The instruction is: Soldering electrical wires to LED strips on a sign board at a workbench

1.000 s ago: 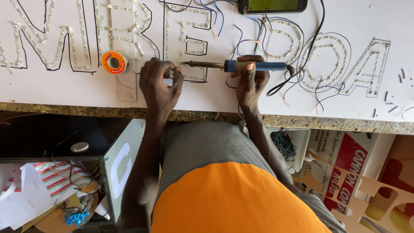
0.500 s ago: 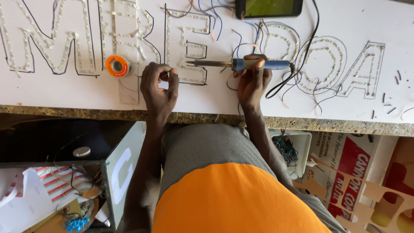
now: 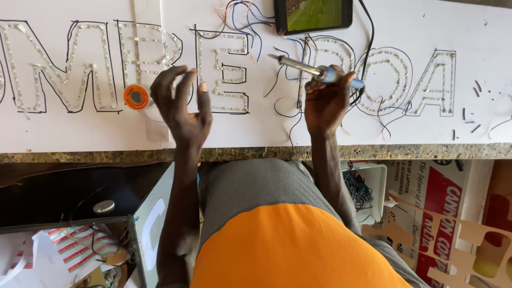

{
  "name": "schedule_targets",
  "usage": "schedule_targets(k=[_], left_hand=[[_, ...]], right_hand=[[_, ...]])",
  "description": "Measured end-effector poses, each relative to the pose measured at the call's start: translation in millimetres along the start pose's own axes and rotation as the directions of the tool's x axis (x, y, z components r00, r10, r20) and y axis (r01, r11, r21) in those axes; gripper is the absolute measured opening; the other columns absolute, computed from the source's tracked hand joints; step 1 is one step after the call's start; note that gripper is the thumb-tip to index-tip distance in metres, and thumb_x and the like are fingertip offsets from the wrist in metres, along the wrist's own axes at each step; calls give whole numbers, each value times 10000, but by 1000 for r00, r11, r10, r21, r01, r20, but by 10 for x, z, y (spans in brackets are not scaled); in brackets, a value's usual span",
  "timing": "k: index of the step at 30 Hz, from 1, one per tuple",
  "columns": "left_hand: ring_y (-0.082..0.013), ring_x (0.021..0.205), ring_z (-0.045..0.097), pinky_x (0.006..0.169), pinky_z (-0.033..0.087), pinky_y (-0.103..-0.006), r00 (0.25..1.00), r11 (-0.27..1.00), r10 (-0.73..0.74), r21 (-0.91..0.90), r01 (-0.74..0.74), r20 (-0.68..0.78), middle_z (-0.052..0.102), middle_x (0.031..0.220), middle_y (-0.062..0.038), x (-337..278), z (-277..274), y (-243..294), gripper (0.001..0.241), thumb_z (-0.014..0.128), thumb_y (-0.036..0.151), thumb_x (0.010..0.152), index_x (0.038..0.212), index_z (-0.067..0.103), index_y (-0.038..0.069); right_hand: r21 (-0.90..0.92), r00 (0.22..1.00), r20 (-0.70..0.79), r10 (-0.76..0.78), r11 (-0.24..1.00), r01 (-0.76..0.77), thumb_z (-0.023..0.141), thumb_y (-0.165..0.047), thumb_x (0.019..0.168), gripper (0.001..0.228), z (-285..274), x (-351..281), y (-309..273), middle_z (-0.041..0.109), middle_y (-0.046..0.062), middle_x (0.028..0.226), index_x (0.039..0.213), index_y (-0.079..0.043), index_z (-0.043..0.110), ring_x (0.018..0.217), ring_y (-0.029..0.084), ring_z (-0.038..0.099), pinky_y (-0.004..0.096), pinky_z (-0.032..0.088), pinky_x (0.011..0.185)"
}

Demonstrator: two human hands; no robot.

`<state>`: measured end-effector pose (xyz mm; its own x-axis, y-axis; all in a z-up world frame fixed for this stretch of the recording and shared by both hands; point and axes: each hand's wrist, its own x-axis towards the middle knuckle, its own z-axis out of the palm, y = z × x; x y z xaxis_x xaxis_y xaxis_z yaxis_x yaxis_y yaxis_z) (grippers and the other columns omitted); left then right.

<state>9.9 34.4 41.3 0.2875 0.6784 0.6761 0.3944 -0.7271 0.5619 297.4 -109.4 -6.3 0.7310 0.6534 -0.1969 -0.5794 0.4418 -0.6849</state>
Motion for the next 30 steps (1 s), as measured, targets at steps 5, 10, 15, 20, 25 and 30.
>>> schedule_targets(k=[5,10,15,20,25,30], left_hand=[[-347,1218,666,1053,503,-498,961,974,203,-136,-179,187,724,1236,-122,334,494,228,119,743,84,1118,1216,796,43],[-353,1431,540,1140,505,-521,792,930,345,-68,-362,504,732,1423,-119,550,1081,37,356,907,-79,909,1237,861,52],[-351,1443,547,1080,464,-503,684,892,359,-18,-451,635,746,1362,-73,635,1117,-91,300,855,-85,801,1066,864,57],[-362,1414,589,1094,489,-511,725,911,387,-114,-396,569,784,1370,-102,643,971,-121,309,853,-139,897,1154,879,30],[-392,1356,612,1142,543,-517,810,924,368,-275,-264,456,782,1339,-164,772,681,49,305,734,-209,955,1197,840,-57],[-419,1204,642,1090,535,-528,919,911,234,-401,-93,318,781,1214,-211,902,383,281,68,722,-108,1163,1166,789,-98]], right_hand=[[148,999,-6,38,988,-36,604,-546,1139,502,-123,32,-63,702,81,841,1248,-100,806,829,222,707,344,583,793],[289,996,-28,79,955,-68,642,-481,1109,460,5,-22,-96,691,63,778,850,-125,774,782,206,677,342,562,723],[349,997,-12,82,934,-72,647,-504,1148,470,-119,-15,-78,728,72,797,1219,-65,799,768,201,702,336,574,715],[295,998,45,39,954,-51,593,-495,1175,487,-161,-12,11,710,86,884,1239,-49,777,799,210,673,353,557,763],[219,999,14,40,975,-42,552,-517,1180,510,-163,-19,29,693,83,831,1231,-49,749,751,211,673,377,560,744],[201,997,54,47,978,-57,558,-518,1186,508,-170,-14,22,685,83,837,1252,-53,754,769,209,675,377,582,750]])
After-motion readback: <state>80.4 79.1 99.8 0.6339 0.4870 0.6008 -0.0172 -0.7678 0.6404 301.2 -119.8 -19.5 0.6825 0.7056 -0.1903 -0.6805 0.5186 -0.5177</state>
